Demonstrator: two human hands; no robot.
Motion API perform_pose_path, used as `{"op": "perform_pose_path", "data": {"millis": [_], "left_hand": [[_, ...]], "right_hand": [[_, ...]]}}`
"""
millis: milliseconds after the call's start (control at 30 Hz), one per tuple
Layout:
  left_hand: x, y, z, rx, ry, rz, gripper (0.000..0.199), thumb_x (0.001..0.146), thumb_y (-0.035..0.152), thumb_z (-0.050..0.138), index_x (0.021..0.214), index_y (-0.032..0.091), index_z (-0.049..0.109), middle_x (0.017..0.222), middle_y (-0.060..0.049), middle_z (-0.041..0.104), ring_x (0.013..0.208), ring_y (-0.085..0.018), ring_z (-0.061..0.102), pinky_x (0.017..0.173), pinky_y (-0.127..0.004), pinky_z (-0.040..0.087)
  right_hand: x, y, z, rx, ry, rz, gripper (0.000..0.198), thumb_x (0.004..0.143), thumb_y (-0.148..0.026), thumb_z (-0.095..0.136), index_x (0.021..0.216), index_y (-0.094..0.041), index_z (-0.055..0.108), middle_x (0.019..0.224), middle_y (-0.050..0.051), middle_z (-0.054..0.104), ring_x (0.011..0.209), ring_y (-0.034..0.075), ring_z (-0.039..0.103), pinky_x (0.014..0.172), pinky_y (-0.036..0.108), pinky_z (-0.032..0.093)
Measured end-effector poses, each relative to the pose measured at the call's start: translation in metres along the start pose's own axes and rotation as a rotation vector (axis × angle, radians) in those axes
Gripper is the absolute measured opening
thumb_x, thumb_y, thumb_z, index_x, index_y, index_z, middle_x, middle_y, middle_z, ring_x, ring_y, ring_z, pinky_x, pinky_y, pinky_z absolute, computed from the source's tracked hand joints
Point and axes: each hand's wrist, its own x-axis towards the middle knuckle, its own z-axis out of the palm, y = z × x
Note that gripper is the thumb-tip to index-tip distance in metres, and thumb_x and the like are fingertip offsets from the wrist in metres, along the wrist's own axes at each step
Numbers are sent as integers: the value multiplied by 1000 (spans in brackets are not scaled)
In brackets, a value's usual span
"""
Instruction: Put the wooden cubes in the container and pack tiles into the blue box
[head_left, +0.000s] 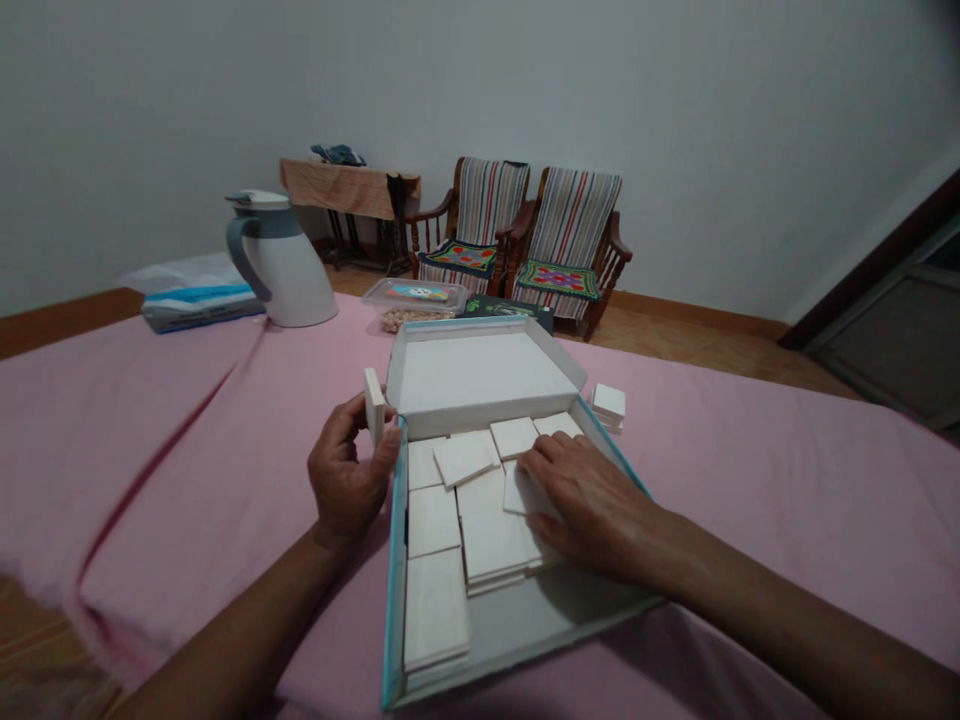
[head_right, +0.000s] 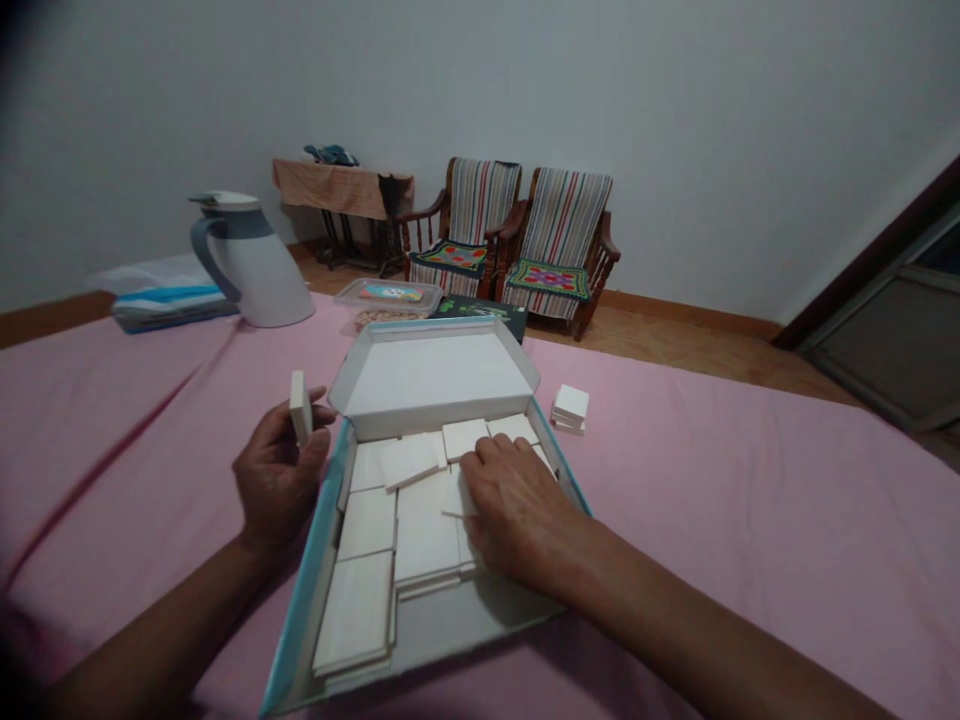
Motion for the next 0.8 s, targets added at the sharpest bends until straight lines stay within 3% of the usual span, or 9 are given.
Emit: {"op": "perform_pose_path", "data": {"millis": [133, 233, 433, 567, 700, 800], "left_hand": [[0, 1, 0, 4, -2, 6, 34, 80, 33, 64, 109, 17, 60, 93, -4, 61, 85, -17, 59, 80, -30, 48], [0, 2, 0, -3, -9, 2, 34, 80, 33, 63, 110, 17, 59, 93, -4, 61, 85, -17, 59, 79, -29, 48], [1, 2, -1, 2, -8, 7, 31, 80, 33, 64, 106, 16, 61, 94, -4, 61, 85, -17, 59, 78, -29, 48], [2, 3, 0, 3, -7, 9, 34, 79, 33, 64, 109, 16, 60, 90, -3, 61, 82, -17, 59, 79, -30, 48], [2, 4, -1, 10, -5, 27, 35, 80, 34, 63, 110, 17, 60, 90, -3, 61, 83, -17, 59, 78, -30, 48], [0, 3, -1, 13, -5, 35, 36, 80, 35, 63, 110, 17, 60, 90, -3, 62, 82, -17, 58, 78, -31, 48]], "right_hand": [[4, 2, -2, -38, 33, 8, 19, 72, -9, 57, 90, -15, 59, 96, 9, 59, 88, 23, 50, 78, 35, 35], [11, -2, -10, -12, 64, 17, 17, 74, -10, 57, 90, -15, 60, 95, 9, 60, 88, 22, 50, 75, 34, 35], [48, -12, -15, 33, 78, -214, 24, 80, -10, 54, 103, -14, 59, 100, 10, 62, 96, 22, 50, 81, 34, 36], [65, -15, -4, -14, 28, -276, 24, 80, -11, 53, 103, -14, 59, 101, 11, 63, 97, 23, 50, 83, 36, 36], [61, -16, -7, -34, 34, -207, 19, 79, -17, 56, 98, -13, 59, 101, 13, 61, 96, 23, 50, 81, 36, 37], [52, -17, -24, 0, 102, -28, 28, 79, -32, 60, 99, -13, 58, 100, 13, 60, 95, 25, 51, 79, 36, 39]]}}
